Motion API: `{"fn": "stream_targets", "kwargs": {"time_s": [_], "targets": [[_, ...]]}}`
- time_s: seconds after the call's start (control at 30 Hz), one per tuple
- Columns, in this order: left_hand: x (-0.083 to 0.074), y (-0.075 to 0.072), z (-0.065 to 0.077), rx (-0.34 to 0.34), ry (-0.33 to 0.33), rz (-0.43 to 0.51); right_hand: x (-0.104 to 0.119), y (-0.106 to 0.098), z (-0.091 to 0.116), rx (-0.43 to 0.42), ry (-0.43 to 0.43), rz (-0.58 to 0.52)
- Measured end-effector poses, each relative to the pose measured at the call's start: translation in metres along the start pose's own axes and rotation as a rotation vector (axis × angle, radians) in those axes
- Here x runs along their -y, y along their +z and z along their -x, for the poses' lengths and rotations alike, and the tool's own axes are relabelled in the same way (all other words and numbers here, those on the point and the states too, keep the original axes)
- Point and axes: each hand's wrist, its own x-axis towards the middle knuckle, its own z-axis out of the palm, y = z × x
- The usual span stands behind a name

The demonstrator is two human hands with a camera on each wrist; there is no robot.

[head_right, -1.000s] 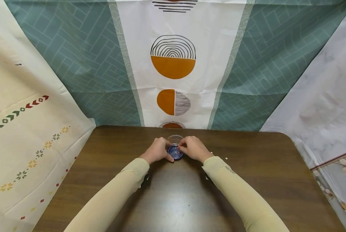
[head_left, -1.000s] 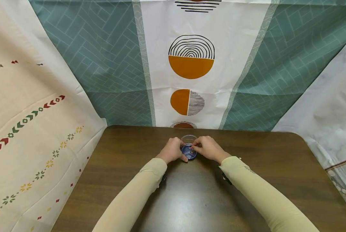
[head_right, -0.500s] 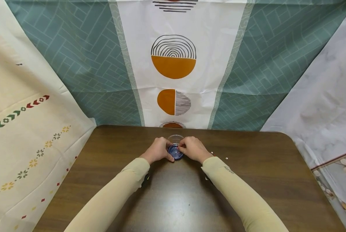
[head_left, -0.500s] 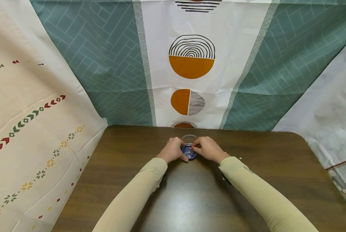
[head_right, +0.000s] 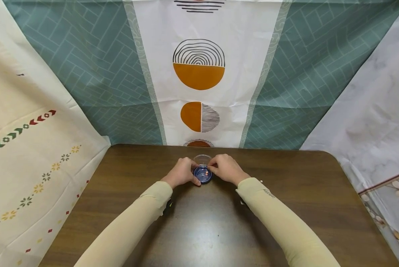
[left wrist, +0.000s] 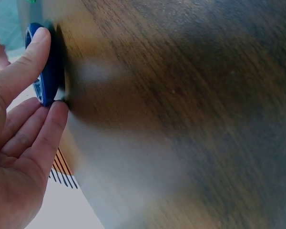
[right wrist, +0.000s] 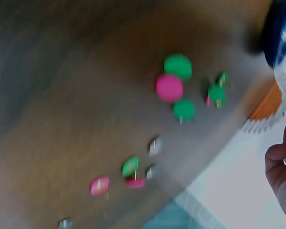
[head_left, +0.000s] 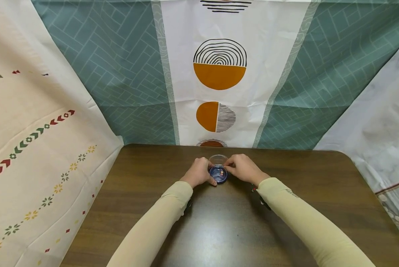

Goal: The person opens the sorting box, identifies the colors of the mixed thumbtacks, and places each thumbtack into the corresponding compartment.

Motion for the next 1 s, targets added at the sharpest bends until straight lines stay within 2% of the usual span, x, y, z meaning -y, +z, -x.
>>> {"fn": "stream_targets", "kwargs": {"time_s": [0.17, 0.33, 0.67, 0.87, 1.0], "targets": [[0.0, 0.0, 0.0, -0.01, 0.019, -0.004, -0.013, -0.021, 0.011, -0.029, 0.04, -0.029], [0.002, 0.002, 0.001, -0.015, 0.029, 0.001, -0.026, -0.031, 0.03, -0.021, 0.079, -0.042], [0.001, 0.001, 0.002, -0.013, 0.019, -0.003, -0.04, -0.031, 0.077, 0.11, 0.08, -0.016], [-0.001, -0.001, 0.002, -0.006, 0.008, -0.011, -0.046, -0.033, 0.091, 0.157, 0.082, 0.024], [-0.002, -0.001, 0.003, 0.004, -0.003, 0.003, -0.047, -0.031, 0.093, 0.167, 0.042, 0.041]]}}
